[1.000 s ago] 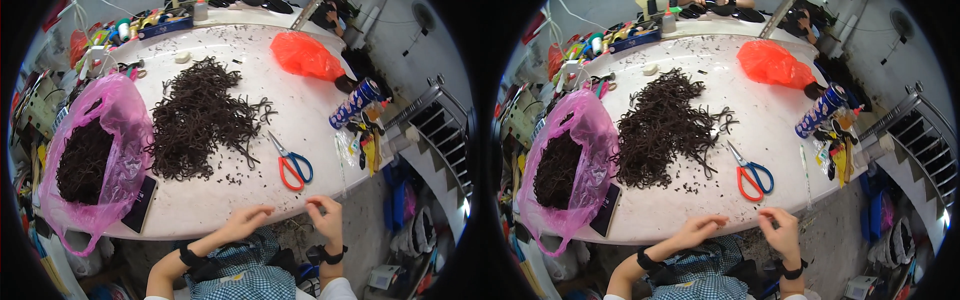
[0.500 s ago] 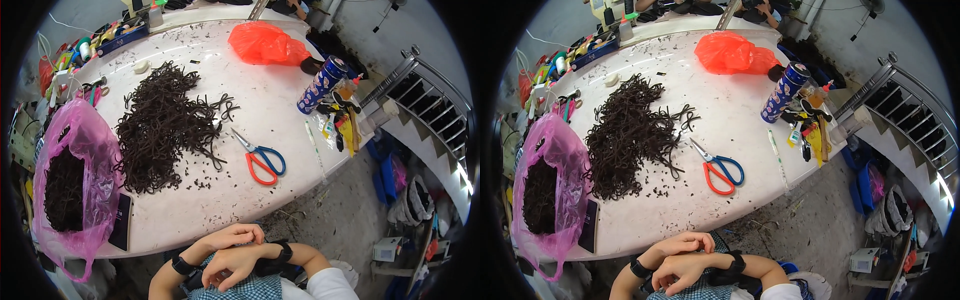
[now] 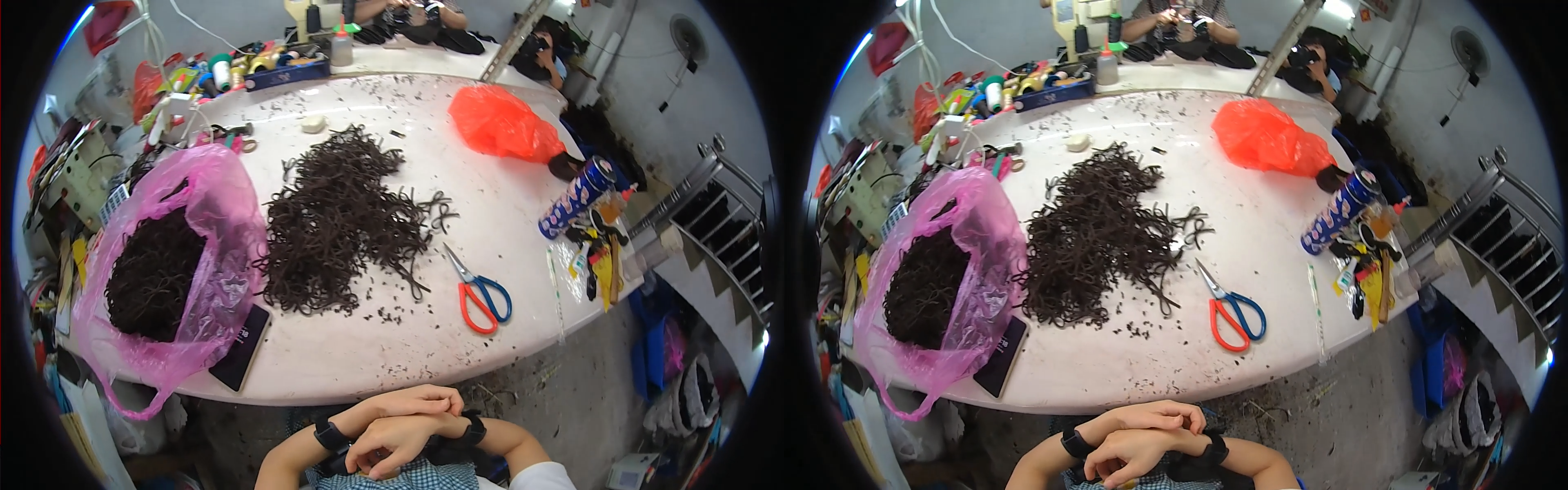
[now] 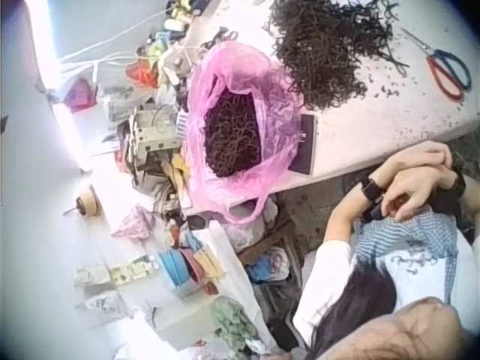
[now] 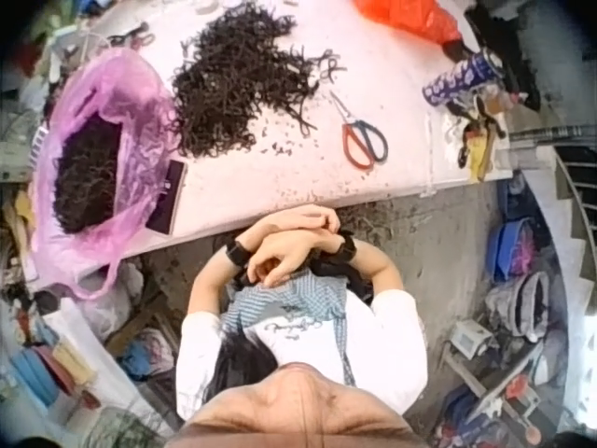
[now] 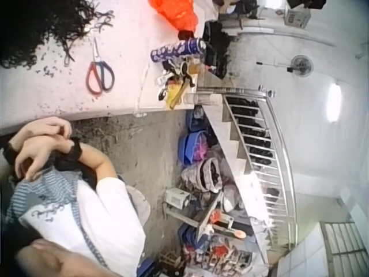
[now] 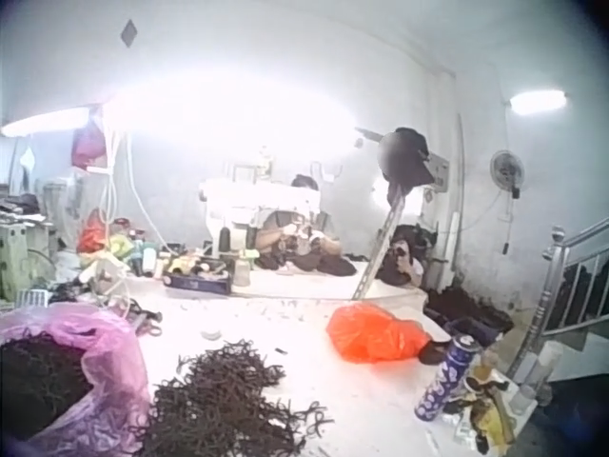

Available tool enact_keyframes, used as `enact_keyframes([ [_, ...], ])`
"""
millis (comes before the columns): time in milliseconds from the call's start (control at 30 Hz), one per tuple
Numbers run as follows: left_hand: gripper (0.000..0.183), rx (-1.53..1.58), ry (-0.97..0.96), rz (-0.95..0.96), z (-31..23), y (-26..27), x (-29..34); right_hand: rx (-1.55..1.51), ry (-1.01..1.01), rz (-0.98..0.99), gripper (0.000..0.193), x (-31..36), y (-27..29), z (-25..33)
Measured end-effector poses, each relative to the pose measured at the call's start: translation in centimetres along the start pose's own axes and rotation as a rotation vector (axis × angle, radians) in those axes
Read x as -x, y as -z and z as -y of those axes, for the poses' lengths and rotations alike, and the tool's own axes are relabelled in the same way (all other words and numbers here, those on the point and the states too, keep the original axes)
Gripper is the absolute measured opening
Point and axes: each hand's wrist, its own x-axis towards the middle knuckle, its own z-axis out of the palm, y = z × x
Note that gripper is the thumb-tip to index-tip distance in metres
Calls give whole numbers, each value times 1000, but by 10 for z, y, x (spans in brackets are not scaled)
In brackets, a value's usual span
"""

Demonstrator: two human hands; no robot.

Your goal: The person is sorting and trimming small black loop components for footwear manufacturing.

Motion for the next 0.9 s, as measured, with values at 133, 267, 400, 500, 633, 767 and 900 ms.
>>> enact_keyframes([
  [133,41,-15,-27,-167,-6,10,33,32,-121,-28,29,9,2,-11],
  [267,23,-154,-142,-535,-25,23,92,152,-317,-250,27,32,26,0],
  [400,10,-561,-200,-1054,-45,21,129,394,-526,-703,28,60,69,17],
  [500,8,-963,-201,-1358,-51,23,147,616,-556,-1025,28,79,123,29],
  [633,7,-1244,-189,-1537,-42,29,161,805,-453,-1230,29,91,206,38],
  [767,10,-1613,-157,-1415,-33,33,161,925,-490,-1215,33,73,273,34],
  [900,12,-1579,-110,-1410,-59,22,150,1233,-424,-1132,34,43,343,38],
])
